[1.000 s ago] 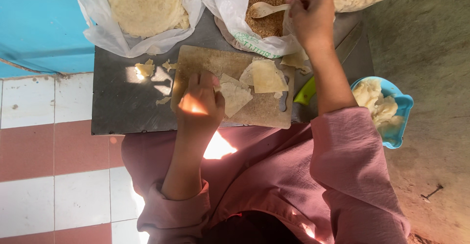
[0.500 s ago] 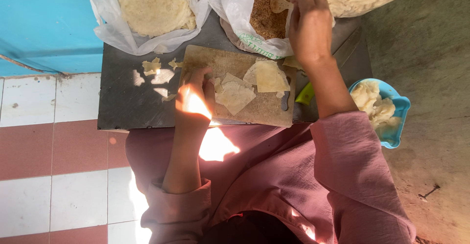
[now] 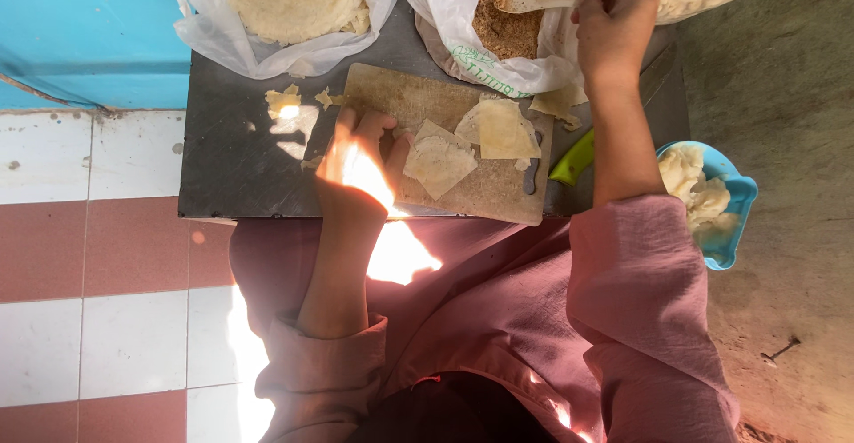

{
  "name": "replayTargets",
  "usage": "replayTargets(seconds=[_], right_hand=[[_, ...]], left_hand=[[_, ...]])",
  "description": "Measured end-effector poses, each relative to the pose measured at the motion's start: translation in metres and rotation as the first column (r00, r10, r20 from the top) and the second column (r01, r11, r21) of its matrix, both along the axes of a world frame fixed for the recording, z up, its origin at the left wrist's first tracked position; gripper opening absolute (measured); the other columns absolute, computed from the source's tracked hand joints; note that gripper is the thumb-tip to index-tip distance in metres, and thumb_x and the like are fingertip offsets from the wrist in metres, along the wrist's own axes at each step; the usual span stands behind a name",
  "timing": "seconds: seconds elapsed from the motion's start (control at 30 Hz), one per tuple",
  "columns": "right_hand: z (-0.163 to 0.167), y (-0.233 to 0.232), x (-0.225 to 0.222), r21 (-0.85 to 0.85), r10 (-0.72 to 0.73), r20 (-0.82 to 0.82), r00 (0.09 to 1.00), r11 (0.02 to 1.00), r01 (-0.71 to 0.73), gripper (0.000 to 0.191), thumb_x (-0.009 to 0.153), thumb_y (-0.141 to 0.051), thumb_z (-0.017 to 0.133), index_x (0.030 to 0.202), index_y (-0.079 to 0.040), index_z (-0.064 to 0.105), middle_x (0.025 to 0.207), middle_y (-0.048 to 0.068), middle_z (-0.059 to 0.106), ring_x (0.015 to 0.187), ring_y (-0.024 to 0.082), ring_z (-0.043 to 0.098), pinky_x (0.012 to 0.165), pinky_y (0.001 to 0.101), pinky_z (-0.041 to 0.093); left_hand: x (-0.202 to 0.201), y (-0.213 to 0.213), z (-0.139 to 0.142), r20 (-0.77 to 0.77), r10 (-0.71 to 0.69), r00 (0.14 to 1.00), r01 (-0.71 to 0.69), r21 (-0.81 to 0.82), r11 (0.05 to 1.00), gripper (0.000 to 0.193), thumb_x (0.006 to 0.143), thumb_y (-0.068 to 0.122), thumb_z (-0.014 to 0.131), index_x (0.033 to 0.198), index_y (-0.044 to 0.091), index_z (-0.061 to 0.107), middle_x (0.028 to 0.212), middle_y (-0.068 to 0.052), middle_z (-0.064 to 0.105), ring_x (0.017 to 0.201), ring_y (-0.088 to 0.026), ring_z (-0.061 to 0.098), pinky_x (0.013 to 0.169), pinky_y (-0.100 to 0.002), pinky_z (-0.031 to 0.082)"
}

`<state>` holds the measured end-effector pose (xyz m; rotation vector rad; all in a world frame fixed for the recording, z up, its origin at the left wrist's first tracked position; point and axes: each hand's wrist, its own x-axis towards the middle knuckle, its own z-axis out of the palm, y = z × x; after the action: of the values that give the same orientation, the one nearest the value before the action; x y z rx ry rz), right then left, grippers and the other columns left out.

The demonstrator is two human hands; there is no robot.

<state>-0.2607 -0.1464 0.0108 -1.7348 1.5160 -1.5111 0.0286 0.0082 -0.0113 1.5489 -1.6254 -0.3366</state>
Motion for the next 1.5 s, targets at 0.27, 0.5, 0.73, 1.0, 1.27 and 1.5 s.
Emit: replayTargets(seconds=[0.27,0.5,0.73,1.0,1.27,1.5], right_hand=[[0.014,0.083,-0.008,0.144,0.082,0.325,0.942,0.980,-0.135,0.010,0.102,0.005,0.063,0.102,0.007,0.072,0.081,0.007,0.067,0.060,0.008,0.057,0.054,0.0233,0.042],[-0.001,0.164,0.031,0.216,0.167,0.233,0.958,0.952,-0.218,0.012,0.103,0.004,0.061,0.109,0.005,0.071,0.087,0.006,0.067,0.066,0.006,0.053,0.057,0.0223,0.041],[0.010,0.206,0.060,-0.076,0.164,-0.423,0.891,0.973,-0.216,0.018,0.099,0.012,0.063,0.114,0.004,0.068,0.095,0.013,0.066,0.083,0.020,0.063,0.073,0.0336,0.052],[0.007,0.222,0.056,-0.193,0.110,-0.845,0.524,0.850,-0.490,0.038,0.090,0.004,0.071,0.127,0.004,0.065,0.105,0.015,0.065,0.090,0.029,0.063,0.079,0.0410,0.054],[0.018,0.123,0.038,-0.396,-0.247,-0.730,0.638,0.913,-0.100,0.041,0.103,0.006,0.065,0.143,0.003,0.062,0.109,0.015,0.061,0.098,0.033,0.061,0.088,0.0437,0.051],[0.027,0.119,0.059,-0.448,-0.421,-0.813,0.403,0.893,0.030,0.035,0.090,-0.014,0.071,0.122,-0.001,0.068,0.123,0.021,0.063,0.110,0.038,0.059,0.090,0.0458,0.044]], left_hand=[[0.005,-0.004,-0.013,-0.034,0.004,0.999,-0.001,0.072,0.997,0.008,0.089,0.018,0.074,0.091,0.011,0.071,0.095,-0.009,0.066,0.082,-0.032,0.070,0.069,-0.043,0.056],[0.025,-0.011,-0.029,0.027,0.188,0.982,-0.158,-0.438,0.885,0.009,0.106,0.008,0.068,0.112,0.010,0.061,0.101,-0.008,0.064,0.084,-0.028,0.069,0.074,-0.039,0.057],[0.010,0.018,-0.013,0.140,0.290,0.947,-0.246,-0.270,0.931,0.041,0.095,0.008,0.067,0.134,0.000,0.056,0.114,-0.019,0.058,0.086,-0.035,0.066,0.068,-0.042,0.057],[-0.009,0.037,-0.015,0.022,0.056,0.998,-0.058,0.100,0.993,0.023,0.089,0.020,0.076,0.103,0.008,0.063,0.103,-0.015,0.061,0.086,-0.039,0.069,0.070,-0.048,0.056],[-0.024,0.031,-0.013,0.144,0.043,0.989,-0.035,-0.061,0.998,0.013,0.089,0.009,0.066,0.100,0.006,0.060,0.105,-0.017,0.061,0.091,-0.039,0.067,0.075,-0.047,0.056],[-0.036,0.032,-0.007,0.231,0.034,0.972,-0.044,0.037,0.998,0.023,0.088,0.010,0.064,0.108,0.002,0.056,0.103,-0.021,0.060,0.092,-0.042,0.066,0.074,-0.051,0.055]])
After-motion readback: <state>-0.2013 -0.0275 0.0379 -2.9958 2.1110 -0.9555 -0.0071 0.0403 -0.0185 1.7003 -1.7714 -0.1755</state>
